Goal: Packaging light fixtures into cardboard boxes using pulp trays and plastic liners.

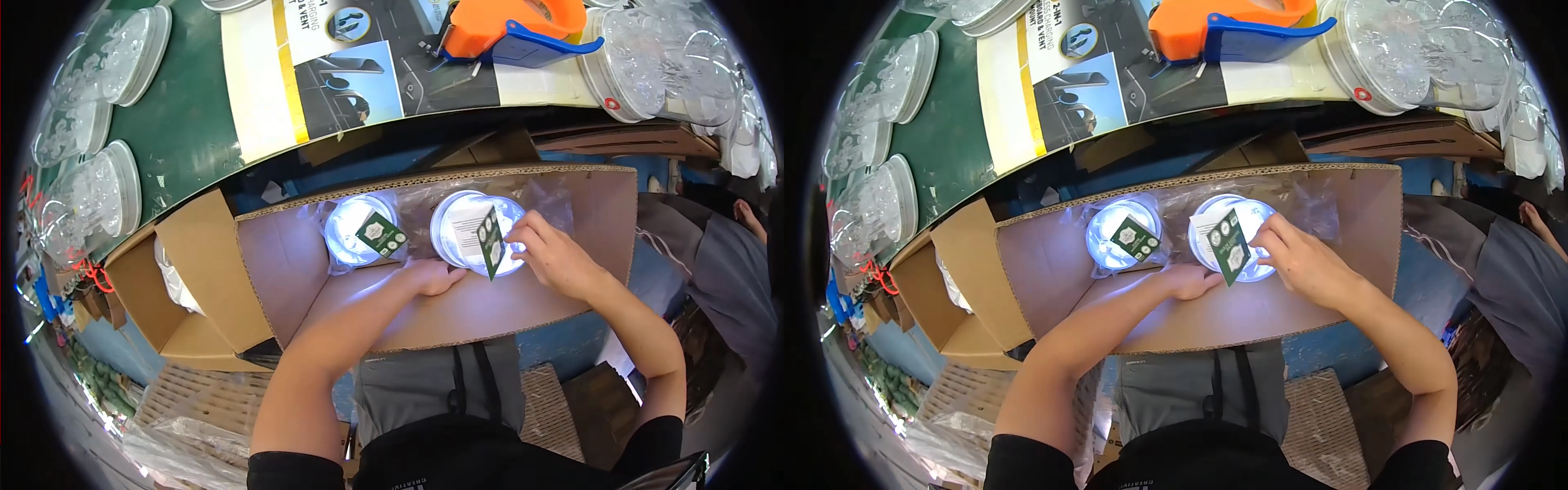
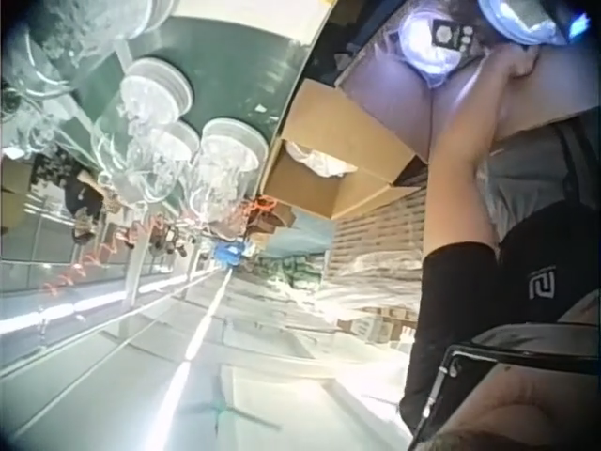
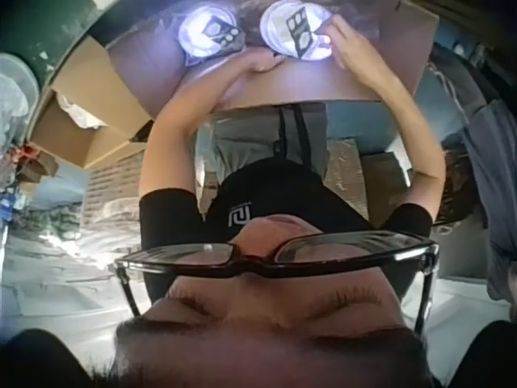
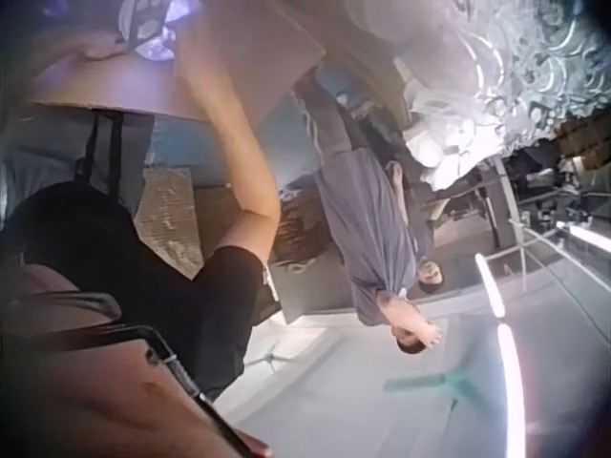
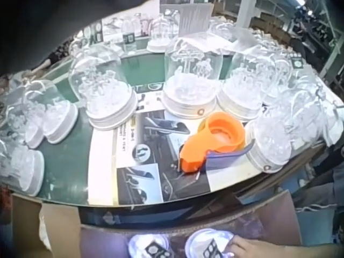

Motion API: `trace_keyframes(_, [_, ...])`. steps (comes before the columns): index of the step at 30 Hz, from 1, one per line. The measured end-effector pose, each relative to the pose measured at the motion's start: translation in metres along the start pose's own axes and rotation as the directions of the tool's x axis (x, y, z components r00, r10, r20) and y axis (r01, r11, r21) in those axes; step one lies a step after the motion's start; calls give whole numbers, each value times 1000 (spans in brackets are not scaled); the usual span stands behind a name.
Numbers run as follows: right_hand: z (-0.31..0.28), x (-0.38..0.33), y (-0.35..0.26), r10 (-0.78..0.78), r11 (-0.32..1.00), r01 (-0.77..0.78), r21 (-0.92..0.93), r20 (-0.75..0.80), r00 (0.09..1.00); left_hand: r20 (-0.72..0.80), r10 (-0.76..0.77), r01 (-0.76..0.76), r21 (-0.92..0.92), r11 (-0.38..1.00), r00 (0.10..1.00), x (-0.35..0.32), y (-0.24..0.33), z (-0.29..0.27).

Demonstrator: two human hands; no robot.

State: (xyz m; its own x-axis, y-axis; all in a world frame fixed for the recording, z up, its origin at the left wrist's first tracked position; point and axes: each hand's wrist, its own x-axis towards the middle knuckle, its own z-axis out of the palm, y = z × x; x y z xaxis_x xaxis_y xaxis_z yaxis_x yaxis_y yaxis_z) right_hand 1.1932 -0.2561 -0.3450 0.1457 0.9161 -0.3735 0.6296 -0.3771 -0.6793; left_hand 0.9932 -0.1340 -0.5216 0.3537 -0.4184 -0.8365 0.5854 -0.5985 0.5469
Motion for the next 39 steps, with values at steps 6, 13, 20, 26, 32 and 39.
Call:
trace_keyframes(6, [22, 46, 16, -34, 998, 25, 52, 167, 985, 228, 11, 10, -91, 996, 974, -11, -1, 0])
trace_keyframes(13, [38, 71, 24, -29, 999, 20, 48, 204, 978, 303, 0, 0, 1, 1000, 953, -26, 5, -7])
trace_keyframes(20, [73, 68, 34, -69, 997, 71, -4, 191, 979, 99, 233, -227, -69, 971, 967, -33, 6, 4])
trace_keyframes(26, [94, 71, 36, -132, 977, 156, -145, 160, 978, -152, 255, -271, -98, 958, 955, -48, 5, 14])
trace_keyframes(32, [100, 60, 32, -114, 978, 136, -155, 146, 983, -78, 414, -416, -14, 909, 907, -151, 19, -45])
trace_keyframes(39, [117, 56, 32, -151, 965, 174, -197, 128, 980, -787, 284, -219, 193, 956, 548, -172, 14, -84])
